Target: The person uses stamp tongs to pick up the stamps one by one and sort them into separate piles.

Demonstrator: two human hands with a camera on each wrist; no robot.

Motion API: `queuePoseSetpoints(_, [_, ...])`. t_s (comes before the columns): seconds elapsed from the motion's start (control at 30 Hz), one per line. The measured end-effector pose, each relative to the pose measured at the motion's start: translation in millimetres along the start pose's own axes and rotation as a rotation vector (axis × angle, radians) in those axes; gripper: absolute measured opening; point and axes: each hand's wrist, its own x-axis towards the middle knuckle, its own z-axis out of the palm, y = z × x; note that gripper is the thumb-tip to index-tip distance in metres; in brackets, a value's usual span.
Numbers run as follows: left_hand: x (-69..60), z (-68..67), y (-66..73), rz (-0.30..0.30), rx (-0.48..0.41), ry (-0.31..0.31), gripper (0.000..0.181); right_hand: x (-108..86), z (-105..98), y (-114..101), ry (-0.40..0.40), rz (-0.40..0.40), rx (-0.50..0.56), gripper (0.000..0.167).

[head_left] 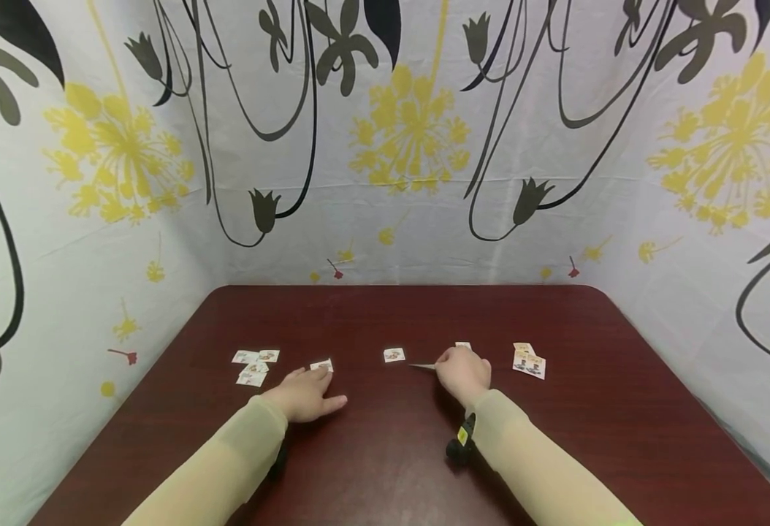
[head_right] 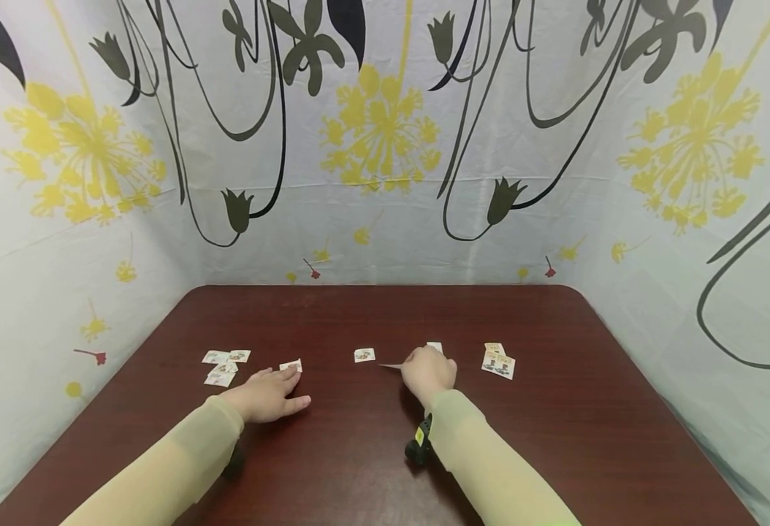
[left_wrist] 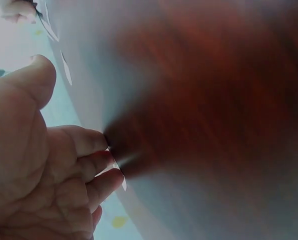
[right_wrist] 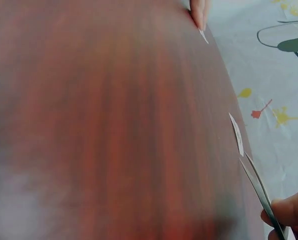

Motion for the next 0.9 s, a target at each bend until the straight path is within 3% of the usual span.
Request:
queuePoseSetpoints(0.6, [-2.7,18.2,48.5,0.183,0.069,0.014,0.075,-33.1,1,26,0.003,-0.004,0.120,0.011])
queuePoseSetpoints(0.9, [-5.2,20.7,69.2,0.229,0.095,-0.005,0.075,-46.6,1,32,0.007,0.010,0.156,0.010])
